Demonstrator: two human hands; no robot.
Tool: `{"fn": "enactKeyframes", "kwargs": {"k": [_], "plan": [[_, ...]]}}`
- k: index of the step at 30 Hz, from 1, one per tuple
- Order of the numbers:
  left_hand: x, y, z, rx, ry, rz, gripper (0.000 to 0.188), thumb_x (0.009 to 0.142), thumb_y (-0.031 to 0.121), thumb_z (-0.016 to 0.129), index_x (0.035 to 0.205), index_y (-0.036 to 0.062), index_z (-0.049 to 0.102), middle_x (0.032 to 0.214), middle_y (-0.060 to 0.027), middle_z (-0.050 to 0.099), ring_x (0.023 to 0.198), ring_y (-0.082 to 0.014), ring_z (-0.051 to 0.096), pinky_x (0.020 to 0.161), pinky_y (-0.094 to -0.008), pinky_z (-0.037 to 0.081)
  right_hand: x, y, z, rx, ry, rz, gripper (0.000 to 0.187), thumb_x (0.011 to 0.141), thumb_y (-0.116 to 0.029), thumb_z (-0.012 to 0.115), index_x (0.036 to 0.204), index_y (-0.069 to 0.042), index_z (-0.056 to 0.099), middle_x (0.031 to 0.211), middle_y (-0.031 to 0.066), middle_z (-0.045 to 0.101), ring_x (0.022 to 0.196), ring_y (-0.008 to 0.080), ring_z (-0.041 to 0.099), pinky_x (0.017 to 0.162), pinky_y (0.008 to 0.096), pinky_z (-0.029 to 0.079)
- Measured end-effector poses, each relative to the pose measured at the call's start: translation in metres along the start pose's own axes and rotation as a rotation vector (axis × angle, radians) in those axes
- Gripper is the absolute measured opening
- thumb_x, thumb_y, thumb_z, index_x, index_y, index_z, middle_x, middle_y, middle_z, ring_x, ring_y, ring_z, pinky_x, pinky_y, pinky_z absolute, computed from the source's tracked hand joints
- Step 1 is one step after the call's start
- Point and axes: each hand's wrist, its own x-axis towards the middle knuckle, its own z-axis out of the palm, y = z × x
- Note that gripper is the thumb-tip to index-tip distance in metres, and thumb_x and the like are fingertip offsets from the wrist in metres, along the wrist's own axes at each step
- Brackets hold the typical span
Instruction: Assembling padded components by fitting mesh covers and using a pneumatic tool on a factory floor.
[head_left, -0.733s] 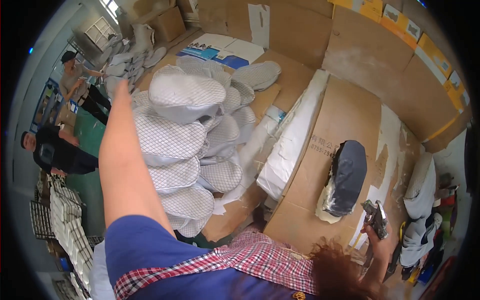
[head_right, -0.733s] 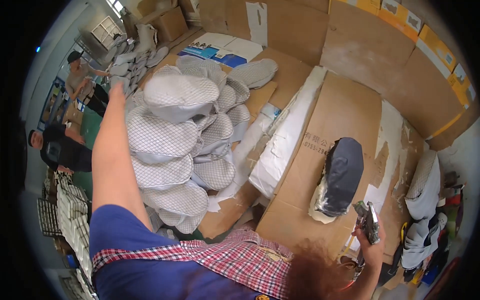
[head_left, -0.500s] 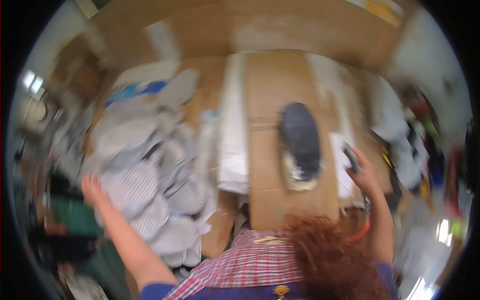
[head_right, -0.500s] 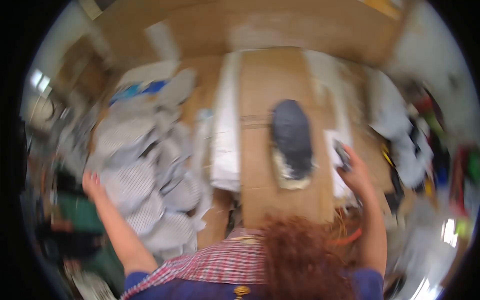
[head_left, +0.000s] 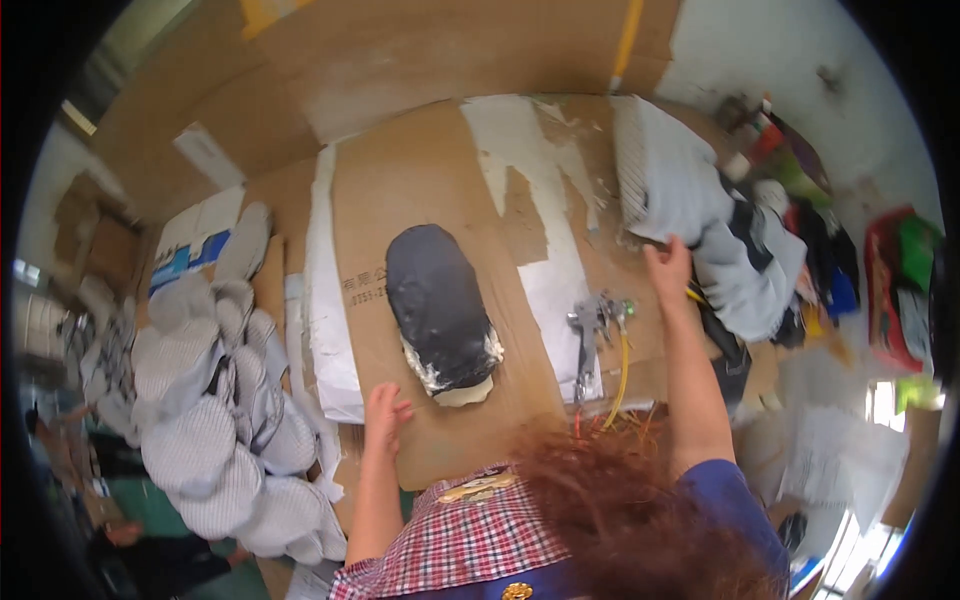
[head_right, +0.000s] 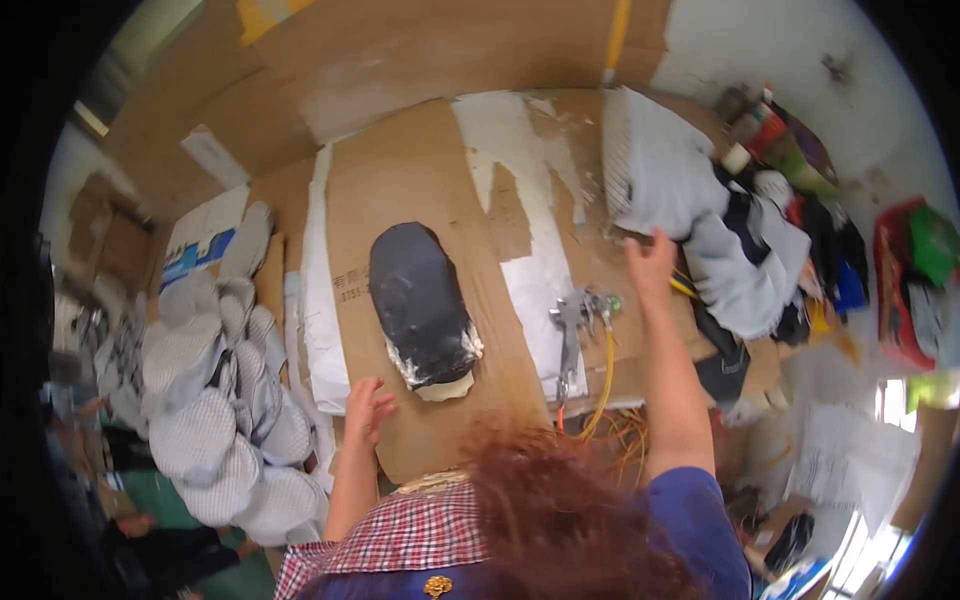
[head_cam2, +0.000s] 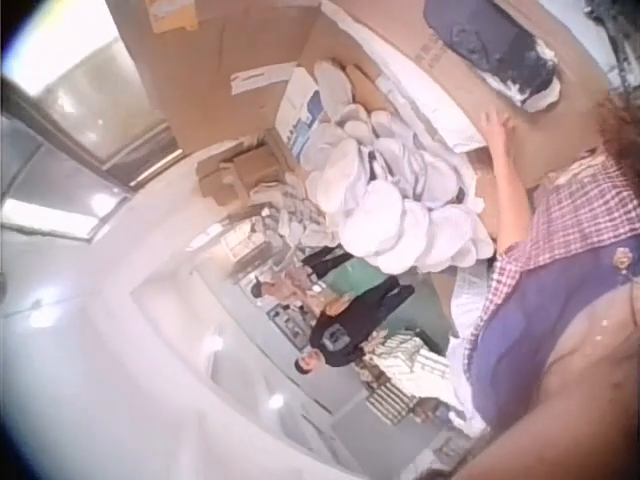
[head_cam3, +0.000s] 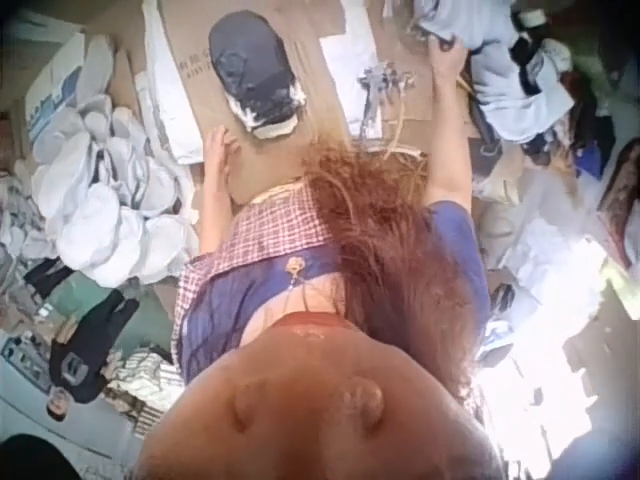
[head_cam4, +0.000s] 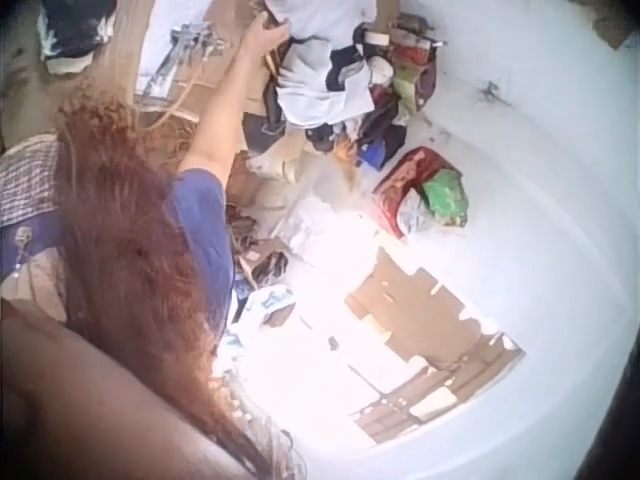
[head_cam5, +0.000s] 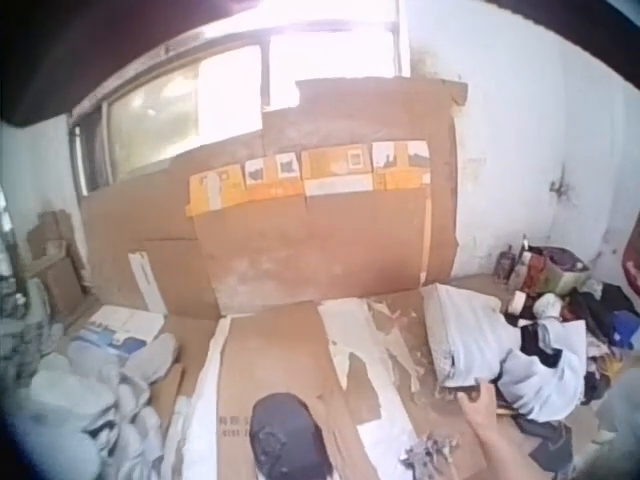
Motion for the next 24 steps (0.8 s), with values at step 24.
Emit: {"fn": "enactKeyframes", "kwargs": {"k": [24], "plan": [[-0.020,0.041,0.174,0.269,-0.044,0.616,0.024,0.081,0.013,0.061,0.061,0.0088,0.048,0.063,0.0013,0.052,0.063,-0.0065,0.050,0.063,-0.0201,0.040,0.044,0.116,-0.214,-0.207,0.155,-0.249,0.038,0.070,-0.014,0.063,0.105,-0.003,0.053,0.106,0.0147,0.054,0.102,0.0304,0.048,0.088,0.0365,0.038]]}}
